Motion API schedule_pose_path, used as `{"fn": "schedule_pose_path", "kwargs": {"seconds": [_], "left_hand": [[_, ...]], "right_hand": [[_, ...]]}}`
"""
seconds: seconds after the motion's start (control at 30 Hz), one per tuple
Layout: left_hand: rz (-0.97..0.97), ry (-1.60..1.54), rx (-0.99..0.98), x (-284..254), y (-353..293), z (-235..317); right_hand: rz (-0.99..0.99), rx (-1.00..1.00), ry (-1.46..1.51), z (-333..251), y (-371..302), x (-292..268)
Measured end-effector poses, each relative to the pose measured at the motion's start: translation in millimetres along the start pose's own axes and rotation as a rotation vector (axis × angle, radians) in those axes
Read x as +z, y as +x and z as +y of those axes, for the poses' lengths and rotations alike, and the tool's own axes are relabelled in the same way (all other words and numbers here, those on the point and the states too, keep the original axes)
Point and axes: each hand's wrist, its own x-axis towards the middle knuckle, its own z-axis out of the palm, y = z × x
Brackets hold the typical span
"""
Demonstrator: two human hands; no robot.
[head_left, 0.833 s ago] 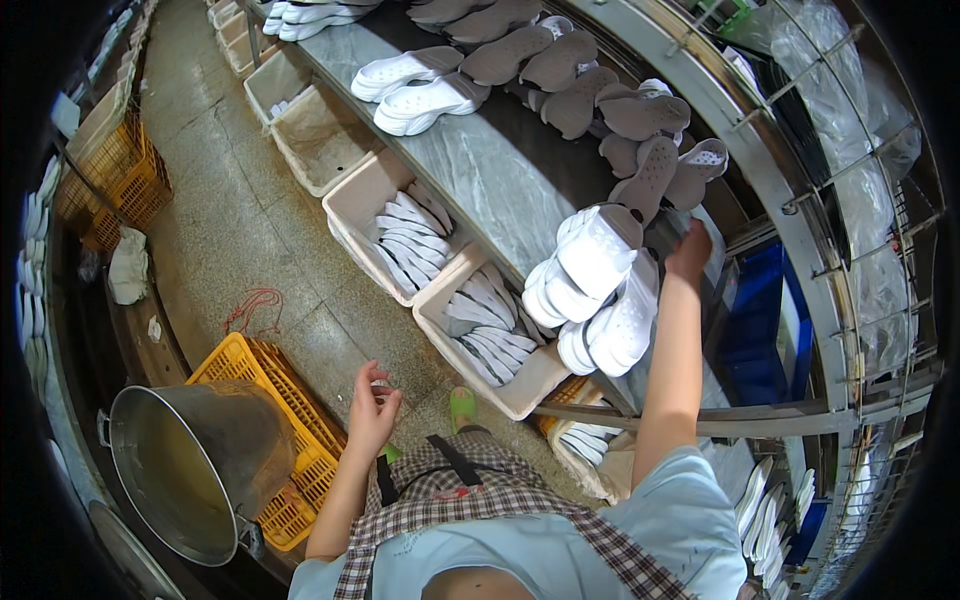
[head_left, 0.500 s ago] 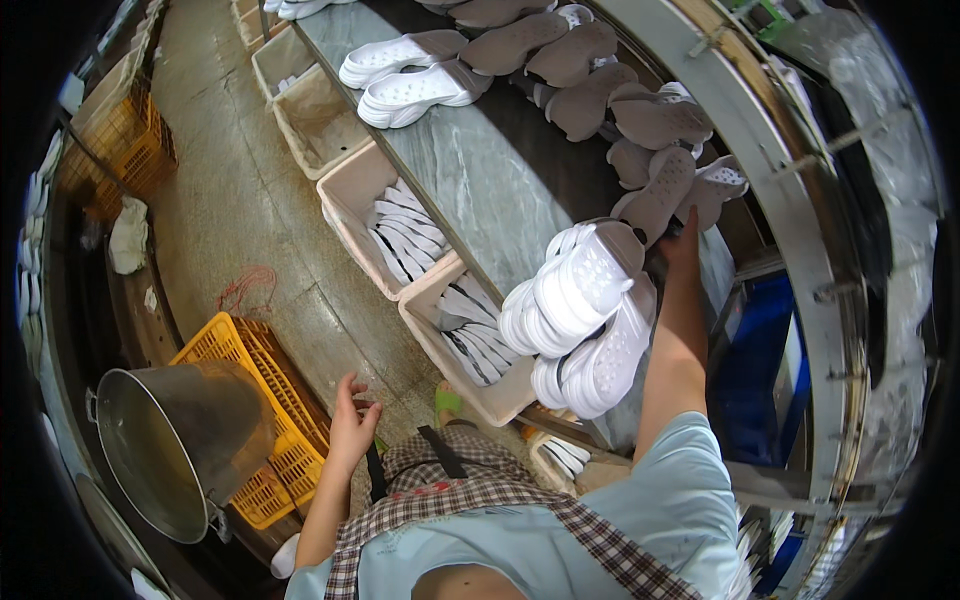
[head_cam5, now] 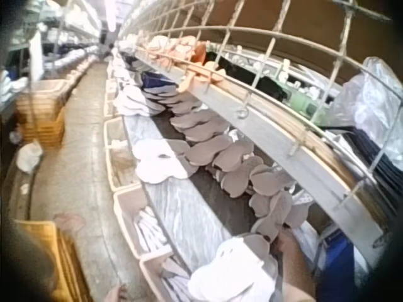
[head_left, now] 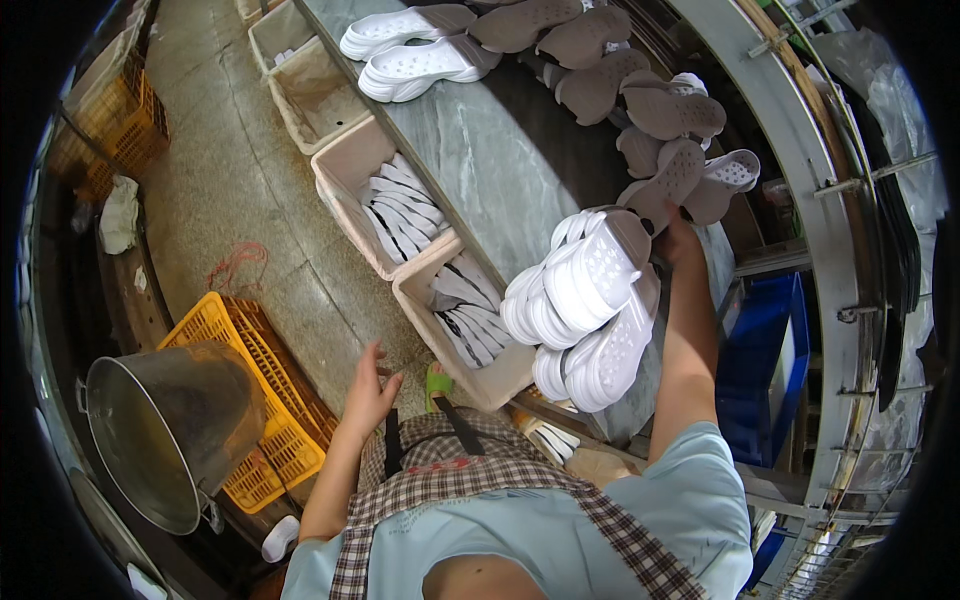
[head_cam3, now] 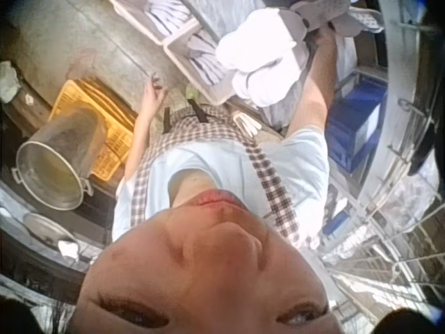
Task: The person repeatedly picks up white slipper-style shoes from a table and bins, turns them over to inspect the soles, and places them into a large fabric-lined bin. The person also moves slippers between bins and stacks them on the table.
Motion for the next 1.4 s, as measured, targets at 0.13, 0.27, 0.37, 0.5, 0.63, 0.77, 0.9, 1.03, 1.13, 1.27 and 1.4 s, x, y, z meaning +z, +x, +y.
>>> {"fn": "schedule_pose_path", "kwargs": {"seconds": [0.13, 0.27, 0.37, 0.5, 0.63, 0.77, 0.9, 1.03, 1.13, 1.27, 1.4], "left_hand": [[0.018, -0.009, -0.04, -12, -4, -3], [0.023, 0.035, -0.094, -19, -11, -8], [-0.004, 0.079, -0.091, -18, -18, -14], [-0.002, 0.127, -0.104, -11, -22, -18], [-0.026, 0.146, -0.126, 0, -21, -18], [-0.058, 0.128, -0.058, 11, -17, -17], [-0.092, 0.143, -0.075, 13, -10, -14], [-0.077, 0.124, -0.102, 6, -4, -11], [-0.029, 0.117, -0.15, 1, -8, -13], [-0.013, 0.14, -0.224, 3, -17, -24], [-0.014, 0.203, -0.172, 8, -21, -33]], "right_hand": [[0.061, -0.219, -0.235, 16, 0, 2], [0.455, -0.758, -0.307, -15, -9, -16], [0.823, -0.735, -0.521, -57, 0, -55], [0.887, -0.754, -1.081, -94, 40, -98], [0.853, -0.761, -1.348, -84, 54, -94], [1.07, -0.962, -1.366, -78, 21, -56], [0.565, -0.905, -1.034, -66, 2, 3], [0.05, 0.076, -0.225, -16, 30, 54], [-0.175, -0.184, 0.011, -6, 72, 54], [-0.159, -0.143, 0.355, -4, 129, 33], [-0.061, -0.376, -0.003, 0, 125, 7]]}}
